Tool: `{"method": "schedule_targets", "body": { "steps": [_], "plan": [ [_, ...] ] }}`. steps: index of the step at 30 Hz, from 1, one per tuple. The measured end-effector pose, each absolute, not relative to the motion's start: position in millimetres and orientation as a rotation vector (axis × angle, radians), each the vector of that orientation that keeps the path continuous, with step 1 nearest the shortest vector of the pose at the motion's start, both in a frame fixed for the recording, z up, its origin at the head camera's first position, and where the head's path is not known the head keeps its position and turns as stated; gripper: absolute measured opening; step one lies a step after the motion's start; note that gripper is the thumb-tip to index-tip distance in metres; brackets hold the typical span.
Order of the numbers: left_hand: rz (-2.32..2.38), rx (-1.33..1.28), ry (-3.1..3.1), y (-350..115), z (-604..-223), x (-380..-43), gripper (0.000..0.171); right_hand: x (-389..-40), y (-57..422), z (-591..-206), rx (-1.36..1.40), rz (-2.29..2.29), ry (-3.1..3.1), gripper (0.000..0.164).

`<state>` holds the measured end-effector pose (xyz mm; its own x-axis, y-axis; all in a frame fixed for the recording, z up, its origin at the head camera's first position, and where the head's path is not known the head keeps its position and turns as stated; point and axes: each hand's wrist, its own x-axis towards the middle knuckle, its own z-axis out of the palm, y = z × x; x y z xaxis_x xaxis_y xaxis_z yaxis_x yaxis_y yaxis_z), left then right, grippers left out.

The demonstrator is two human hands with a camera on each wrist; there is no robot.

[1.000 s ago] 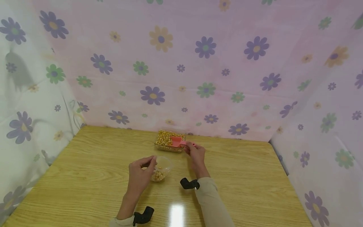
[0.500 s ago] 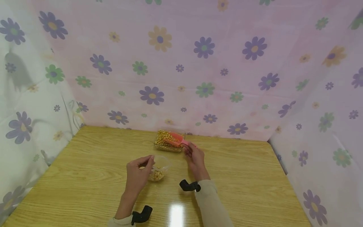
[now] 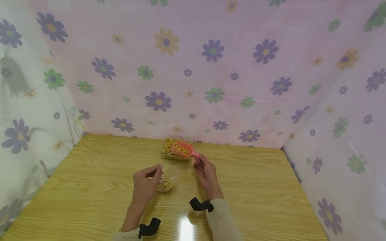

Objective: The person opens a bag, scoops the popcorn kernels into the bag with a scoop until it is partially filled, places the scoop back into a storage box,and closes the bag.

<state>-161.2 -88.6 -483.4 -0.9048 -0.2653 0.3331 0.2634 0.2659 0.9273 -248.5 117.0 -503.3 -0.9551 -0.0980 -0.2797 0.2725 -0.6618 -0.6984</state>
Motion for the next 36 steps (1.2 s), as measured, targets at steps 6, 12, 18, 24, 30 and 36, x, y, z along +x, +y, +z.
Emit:
{"method": "schedule_targets", "body": {
  "steps": [6, 12, 18, 24, 30, 36],
  "plan": [
    [-1.699, 0.018, -2.111, -88.7, -483.0, -160.1, 0.015, -230.9, 119.1, -497.6, 0.295, -2.695, 1.102, 0.028],
    [-1.668, 0.011, -2.121, -88.8, -481.2, -160.0, 0.016, -209.0, 119.3, -492.8, 0.273, -2.691, 1.059, 0.029],
    [-1.648, 0.013, -2.118, -88.8, -481.1, -161.0, 0.014, -188.1, 119.6, -494.4, 0.228, -2.666, 1.036, 0.033],
    [-1.662, 0.006, -2.120, -87.8, -480.9, -160.3, 0.017, -175.0, 121.6, -497.8, 0.247, -2.642, 1.088, 0.030],
    [-1.675, 0.008, -2.102, -87.1, -482.4, -160.9, 0.018, -165.6, 124.3, -495.6, 0.203, -2.638, 1.120, 0.030],
    [-1.651, 0.028, -2.110, -85.3, -482.2, -160.4, 0.016, -155.9, 124.0, -487.5, 0.167, -2.595, 1.222, 0.027]
  ]
}}
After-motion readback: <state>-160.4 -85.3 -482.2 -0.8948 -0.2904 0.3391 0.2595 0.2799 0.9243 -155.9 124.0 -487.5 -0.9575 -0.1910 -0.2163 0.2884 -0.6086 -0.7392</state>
